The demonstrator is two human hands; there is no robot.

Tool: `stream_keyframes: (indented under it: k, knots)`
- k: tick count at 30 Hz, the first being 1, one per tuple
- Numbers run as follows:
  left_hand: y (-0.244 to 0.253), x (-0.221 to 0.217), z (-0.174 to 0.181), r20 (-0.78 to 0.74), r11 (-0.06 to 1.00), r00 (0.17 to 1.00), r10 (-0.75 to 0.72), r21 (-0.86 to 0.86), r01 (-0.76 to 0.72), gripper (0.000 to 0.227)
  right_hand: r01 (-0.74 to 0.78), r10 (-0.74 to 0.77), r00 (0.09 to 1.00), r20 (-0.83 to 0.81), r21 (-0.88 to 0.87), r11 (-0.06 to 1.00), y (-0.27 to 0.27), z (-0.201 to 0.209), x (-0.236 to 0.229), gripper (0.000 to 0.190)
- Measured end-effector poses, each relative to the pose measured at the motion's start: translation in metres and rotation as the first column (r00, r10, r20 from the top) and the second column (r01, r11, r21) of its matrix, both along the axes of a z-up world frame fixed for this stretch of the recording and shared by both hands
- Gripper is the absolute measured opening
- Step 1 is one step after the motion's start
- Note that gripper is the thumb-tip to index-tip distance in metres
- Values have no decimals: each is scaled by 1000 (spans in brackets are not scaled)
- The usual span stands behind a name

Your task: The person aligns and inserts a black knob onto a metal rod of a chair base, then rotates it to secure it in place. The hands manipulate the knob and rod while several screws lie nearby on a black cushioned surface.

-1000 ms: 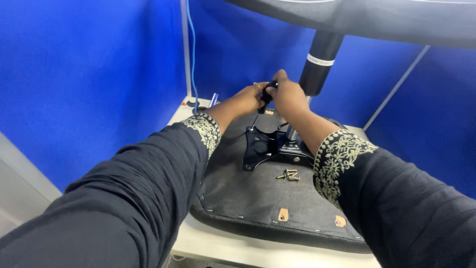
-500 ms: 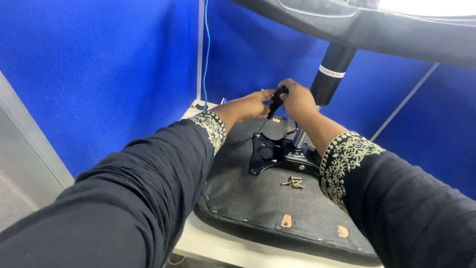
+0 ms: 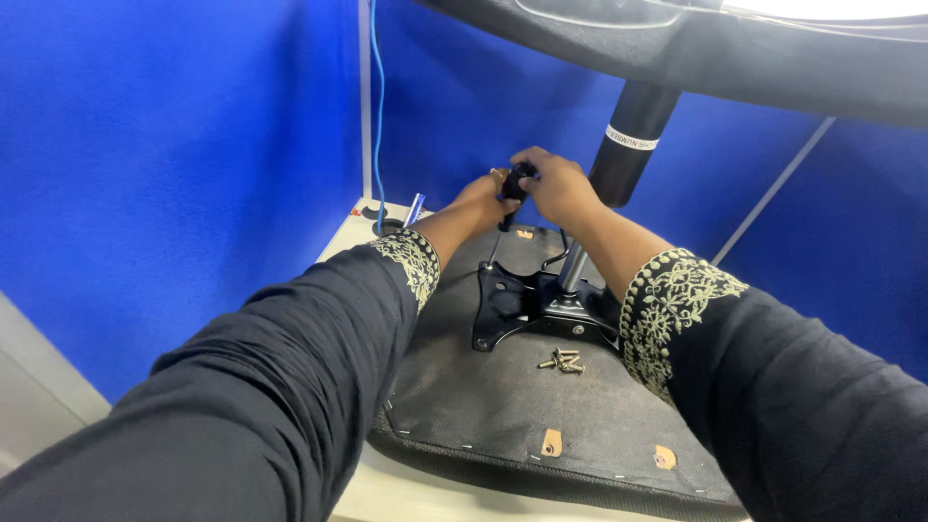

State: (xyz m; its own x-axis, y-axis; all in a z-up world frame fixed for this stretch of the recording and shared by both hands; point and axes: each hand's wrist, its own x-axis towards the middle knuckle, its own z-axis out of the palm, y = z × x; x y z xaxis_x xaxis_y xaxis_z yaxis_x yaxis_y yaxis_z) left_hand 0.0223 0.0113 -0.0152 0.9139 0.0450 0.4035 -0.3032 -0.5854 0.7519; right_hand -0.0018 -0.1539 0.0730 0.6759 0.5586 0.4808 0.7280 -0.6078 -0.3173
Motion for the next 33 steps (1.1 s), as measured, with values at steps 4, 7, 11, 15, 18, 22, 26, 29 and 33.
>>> stream_keyframes:
  k: [4, 7, 11, 15, 18, 22, 26, 29, 33]
  knots:
    - [2, -7, 3, 92, 1000, 996, -14, 8, 13, 34, 72, -69, 997, -29, 154, 985, 4, -3, 1, 38]
    - [-4, -19, 17, 103, 996, 993, 64, 53, -69, 32, 130, -132, 991, -1, 203, 971, 10, -5, 2, 40]
    - [-4, -38, 31, -4, 985, 986, 166, 52, -165, 41, 157, -164, 986, 24, 194, 968, 21, 3, 3, 40]
    - [0, -28, 24, 18, 994, 996, 91, -66, -89, 40, 142, -140, 990, -26, 138, 980, 25, 4, 14, 37]
    - [4, -9, 11, 140, 981, 983, -116, -136, 135, 42, 40, -51, 997, 51, 197, 980, 25, 3, 20, 31]
    - [4, 9, -4, 208, 993, 975, -76, -77, 94, 38, 115, -107, 992, -61, 149, 982, 26, 1, 29, 27]
    - [4, 2, 4, 65, 997, 998, 20, -70, -16, 33, 101, -91, 994, -65, 186, 977, 25, -9, 32, 29]
    - [2, -13, 14, 80, 992, 989, 123, -11, -123, 34, 75, -50, 995, -91, 288, 955, 27, -16, 32, 38]
    - [1, -24, 23, 51, 989, 989, 141, -57, -138, 39, 191, -124, 971, -205, 346, 919, 28, -24, 34, 44]
